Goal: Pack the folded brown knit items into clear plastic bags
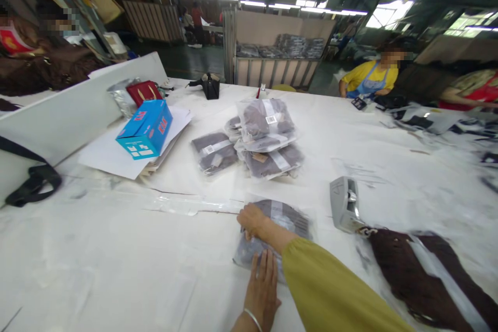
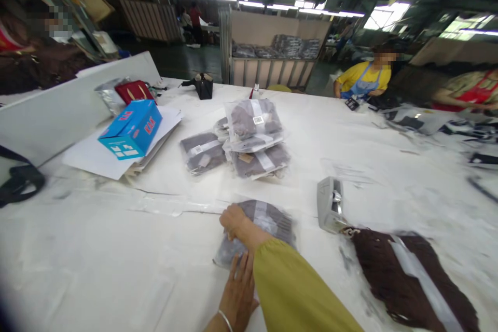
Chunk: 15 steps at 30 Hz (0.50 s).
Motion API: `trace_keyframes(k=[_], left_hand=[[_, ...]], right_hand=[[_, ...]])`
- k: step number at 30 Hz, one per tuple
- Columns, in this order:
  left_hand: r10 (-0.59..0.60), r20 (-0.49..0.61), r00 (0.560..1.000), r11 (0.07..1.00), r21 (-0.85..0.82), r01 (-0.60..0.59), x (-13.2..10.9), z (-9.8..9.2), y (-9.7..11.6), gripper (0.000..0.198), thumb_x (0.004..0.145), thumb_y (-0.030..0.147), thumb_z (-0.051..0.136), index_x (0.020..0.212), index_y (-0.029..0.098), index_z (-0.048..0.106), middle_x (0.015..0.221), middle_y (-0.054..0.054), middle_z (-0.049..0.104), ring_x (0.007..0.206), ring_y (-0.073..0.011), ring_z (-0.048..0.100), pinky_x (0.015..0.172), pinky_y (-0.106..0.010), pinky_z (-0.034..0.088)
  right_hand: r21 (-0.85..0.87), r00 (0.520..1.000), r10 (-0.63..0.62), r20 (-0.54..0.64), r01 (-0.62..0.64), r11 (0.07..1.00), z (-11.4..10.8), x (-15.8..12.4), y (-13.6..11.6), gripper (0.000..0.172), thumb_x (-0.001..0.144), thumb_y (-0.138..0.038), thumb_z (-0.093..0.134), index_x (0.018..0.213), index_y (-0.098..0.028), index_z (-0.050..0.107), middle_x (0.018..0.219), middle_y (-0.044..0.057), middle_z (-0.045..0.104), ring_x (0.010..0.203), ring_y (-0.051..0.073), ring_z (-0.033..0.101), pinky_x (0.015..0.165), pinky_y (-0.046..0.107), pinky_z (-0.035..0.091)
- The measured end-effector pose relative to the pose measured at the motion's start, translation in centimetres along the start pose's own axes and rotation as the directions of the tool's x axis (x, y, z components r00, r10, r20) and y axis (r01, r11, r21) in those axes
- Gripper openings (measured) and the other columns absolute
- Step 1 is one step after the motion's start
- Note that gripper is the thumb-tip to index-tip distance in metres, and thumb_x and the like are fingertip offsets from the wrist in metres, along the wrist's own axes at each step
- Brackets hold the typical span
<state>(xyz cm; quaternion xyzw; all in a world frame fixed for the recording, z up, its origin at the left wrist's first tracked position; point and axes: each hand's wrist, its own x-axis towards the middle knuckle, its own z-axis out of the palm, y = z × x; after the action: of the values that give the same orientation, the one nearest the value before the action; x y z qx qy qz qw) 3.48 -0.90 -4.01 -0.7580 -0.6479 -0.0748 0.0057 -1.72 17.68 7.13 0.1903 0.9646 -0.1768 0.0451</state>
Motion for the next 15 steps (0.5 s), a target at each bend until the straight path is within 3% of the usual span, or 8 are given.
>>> trace_keyframes(k=[4,6,8,12,15], left_hand=[[-0.020,-0.032,0.999,1.000,-0.006,0.020,-0.2,-0.1,-0.1,0.106,0.065,0.061,0.067,0.144,0.006,0.021,0.150,-0.016,0.032,0.139,-0.0320,0.028,0.109,-0.052,0.042],[-0.013,-0.075,0.997,1.000,-0.006,0.012,-0.2,-0.1,-0.5,0.103,0.066,0.064,0.064,0.143,0.007,0.026,0.148,-0.016,0.036,0.136,-0.0319,0.034,0.105,-0.052,0.045],[0.045,-0.143,0.989,0.999,0.010,-0.044,0.0,0.1,-1.2,0.094,0.069,0.065,0.060,0.139,0.007,0.035,0.143,-0.015,0.045,0.130,-0.0316,0.043,0.098,-0.050,0.051],[0.110,-0.393,0.913,0.993,0.076,-0.087,1.2,1.9,-2.4,0.047,0.084,0.043,0.056,0.122,0.017,0.057,0.119,-0.005,0.067,0.108,-0.0234,0.062,0.083,-0.039,0.057],[0.084,-0.507,0.858,0.996,0.060,-0.061,2.1,3.4,-3.1,0.022,0.086,0.031,0.054,0.104,0.026,0.066,0.102,0.001,0.074,0.090,-0.0185,0.068,0.075,-0.033,0.058]], right_hand=[[-0.067,0.988,0.087,-0.124,-0.096,0.993,-2.3,-2.6,2.5,0.047,0.068,-0.029,0.079,0.110,-0.014,0.063,0.116,0.016,0.063,0.113,0.031,0.052,0.100,0.048,0.038],[-0.055,0.969,0.126,-0.212,-0.140,0.989,-1.7,-4.5,2.7,0.069,0.073,-0.045,0.073,0.130,-0.015,0.049,0.135,0.017,0.050,0.127,0.033,0.040,0.107,0.053,0.028],[-0.022,0.964,0.094,-0.250,-0.102,0.995,0.1,-6.2,2.6,0.083,0.073,-0.055,0.069,0.140,-0.019,0.038,0.146,0.014,0.040,0.135,0.033,0.029,0.113,0.055,0.018],[0.090,0.967,0.100,-0.233,-0.081,0.993,4.1,-7.1,2.8,0.083,0.072,-0.057,0.068,0.142,-0.024,0.038,0.151,0.009,0.034,0.140,0.035,0.020,0.114,0.060,0.008],[0.277,0.939,0.214,-0.270,-0.137,0.951,4.3,-6.6,4.2,0.065,0.080,-0.051,0.062,0.137,-0.025,0.044,0.146,0.007,0.042,0.138,0.032,0.029,0.115,0.056,0.016]])
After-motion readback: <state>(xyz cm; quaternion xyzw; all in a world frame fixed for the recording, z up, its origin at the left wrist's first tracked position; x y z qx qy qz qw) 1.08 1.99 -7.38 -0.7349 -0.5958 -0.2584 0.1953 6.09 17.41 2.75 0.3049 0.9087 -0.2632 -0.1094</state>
